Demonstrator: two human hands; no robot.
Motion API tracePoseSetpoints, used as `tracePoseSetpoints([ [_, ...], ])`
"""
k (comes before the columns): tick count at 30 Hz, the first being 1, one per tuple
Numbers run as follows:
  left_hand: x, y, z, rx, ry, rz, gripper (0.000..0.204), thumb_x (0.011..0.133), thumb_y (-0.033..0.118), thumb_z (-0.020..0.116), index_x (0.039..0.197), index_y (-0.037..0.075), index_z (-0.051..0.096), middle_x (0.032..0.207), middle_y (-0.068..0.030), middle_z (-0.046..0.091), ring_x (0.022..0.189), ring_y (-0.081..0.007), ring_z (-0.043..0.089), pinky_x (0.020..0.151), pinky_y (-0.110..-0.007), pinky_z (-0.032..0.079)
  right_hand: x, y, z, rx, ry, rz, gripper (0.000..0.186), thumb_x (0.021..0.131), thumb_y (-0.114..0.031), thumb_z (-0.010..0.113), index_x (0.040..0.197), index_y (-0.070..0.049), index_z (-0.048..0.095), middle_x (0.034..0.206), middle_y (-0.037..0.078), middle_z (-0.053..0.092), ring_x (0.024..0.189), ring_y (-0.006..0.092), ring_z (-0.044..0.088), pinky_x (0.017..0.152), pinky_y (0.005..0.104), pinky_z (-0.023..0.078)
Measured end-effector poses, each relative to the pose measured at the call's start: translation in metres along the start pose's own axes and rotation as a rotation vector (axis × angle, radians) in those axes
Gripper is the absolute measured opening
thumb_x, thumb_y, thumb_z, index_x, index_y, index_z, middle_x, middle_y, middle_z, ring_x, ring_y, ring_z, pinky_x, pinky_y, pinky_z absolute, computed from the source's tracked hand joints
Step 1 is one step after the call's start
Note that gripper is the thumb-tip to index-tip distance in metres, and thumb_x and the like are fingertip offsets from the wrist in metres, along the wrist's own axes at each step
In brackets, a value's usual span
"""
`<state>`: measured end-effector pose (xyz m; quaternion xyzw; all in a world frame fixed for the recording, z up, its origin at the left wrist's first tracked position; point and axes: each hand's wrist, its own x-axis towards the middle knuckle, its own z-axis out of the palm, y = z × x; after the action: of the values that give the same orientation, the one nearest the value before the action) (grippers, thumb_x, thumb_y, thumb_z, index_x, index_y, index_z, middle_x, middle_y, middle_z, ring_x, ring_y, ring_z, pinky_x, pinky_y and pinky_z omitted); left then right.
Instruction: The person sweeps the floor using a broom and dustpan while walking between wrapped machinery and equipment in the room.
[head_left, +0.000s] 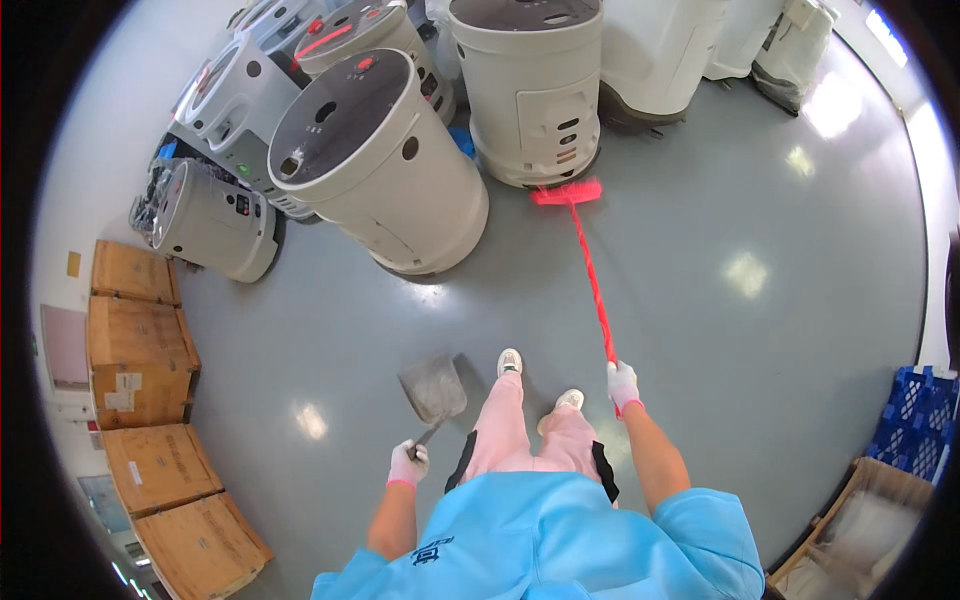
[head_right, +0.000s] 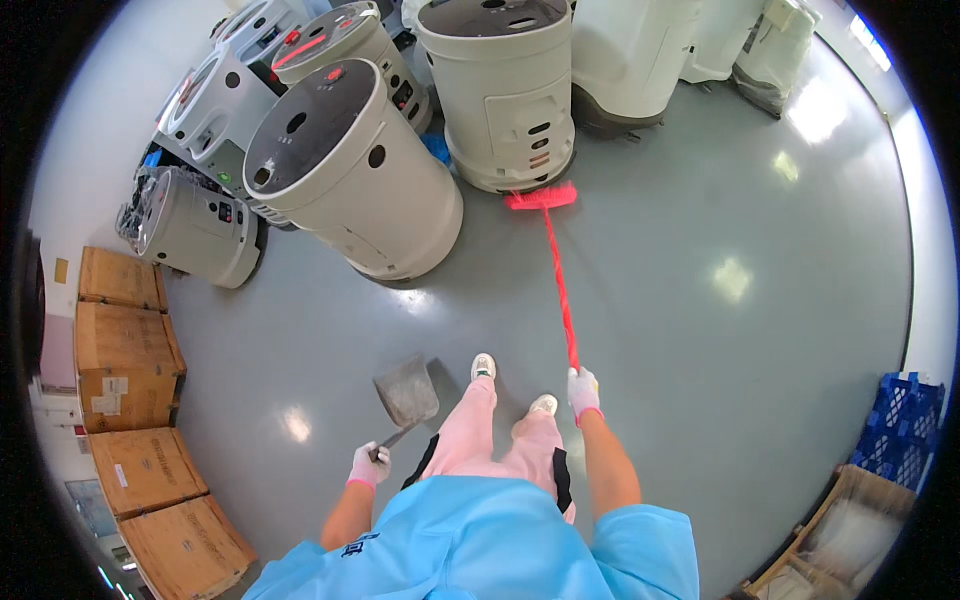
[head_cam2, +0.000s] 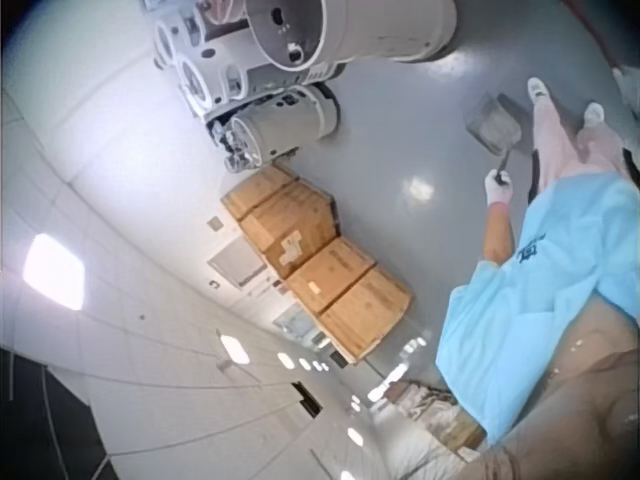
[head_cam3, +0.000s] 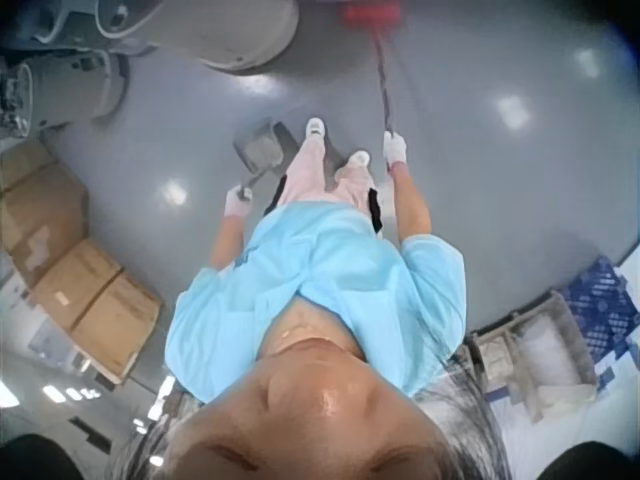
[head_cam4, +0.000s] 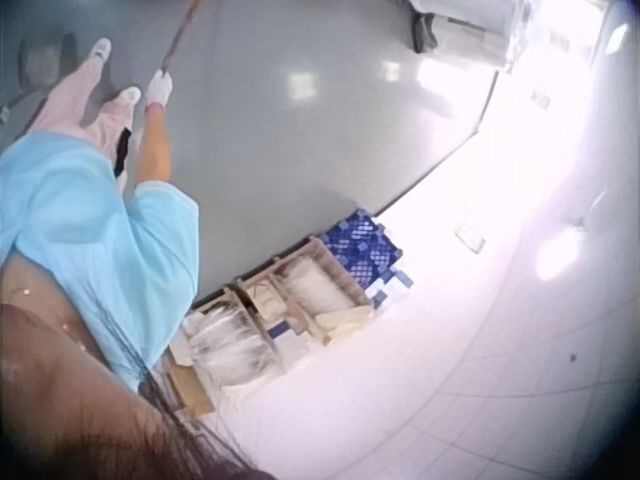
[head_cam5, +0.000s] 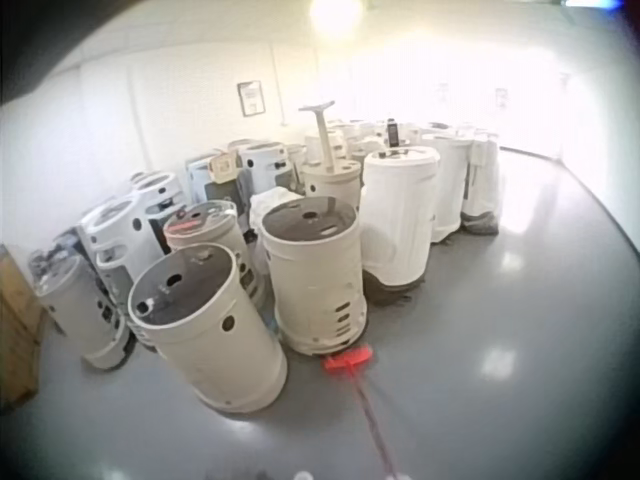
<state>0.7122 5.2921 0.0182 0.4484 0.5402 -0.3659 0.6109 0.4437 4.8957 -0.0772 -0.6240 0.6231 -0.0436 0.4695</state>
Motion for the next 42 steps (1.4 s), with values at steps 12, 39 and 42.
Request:
tracePoseSetpoints([
  [12, 0.005, 0.013, 0.029, 0.031, -0.007, 0.088, 0.006, 0.079, 0.011, 0.046, 0.073, 0.009, 0.045, 0.063, -0.0051, 0.048, 0.054, -0.0148, 0.051, 0.038, -0.020, 0.040, -0.124, 0.088, -0.040, -0.356, -0.051, 0.106, 0.035, 0.081, -0.032, 0.043, 0.100, -0.005, 0.055, 0.079, 0.020, 0.059, 0.072, 0.0308, 0.060, 0.061, 0.0392, 0.046],
  [39, -0.003, 0.036, 0.197, 0.527, -0.236, 0.039, 0.012, 0.081, 0.012, 0.044, 0.070, 0.008, 0.043, 0.062, -0.0050, 0.044, 0.056, -0.0155, 0.049, 0.041, -0.022, 0.039, -0.052, 0.031, -0.073, 0.715, 0.467, 0.387, 0.038, 0.081, -0.033, 0.050, 0.061, -0.001, 0.050, 0.046, 0.009, 0.049, 0.035, 0.0214, 0.049, 0.036, 0.0359, 0.038],
  [42, 0.006, 0.051, 0.213, 0.672, -0.220, 0.016, 0.012, 0.081, 0.012, 0.044, 0.070, 0.008, 0.043, 0.062, -0.0051, 0.044, 0.056, -0.0155, 0.048, 0.042, -0.023, 0.040, -0.022, -0.005, -0.087, 0.758, 0.488, 0.515, 0.037, 0.082, -0.033, 0.049, 0.065, 0.000, 0.051, 0.051, 0.012, 0.052, 0.040, 0.0250, 0.052, 0.040, 0.0380, 0.041],
])
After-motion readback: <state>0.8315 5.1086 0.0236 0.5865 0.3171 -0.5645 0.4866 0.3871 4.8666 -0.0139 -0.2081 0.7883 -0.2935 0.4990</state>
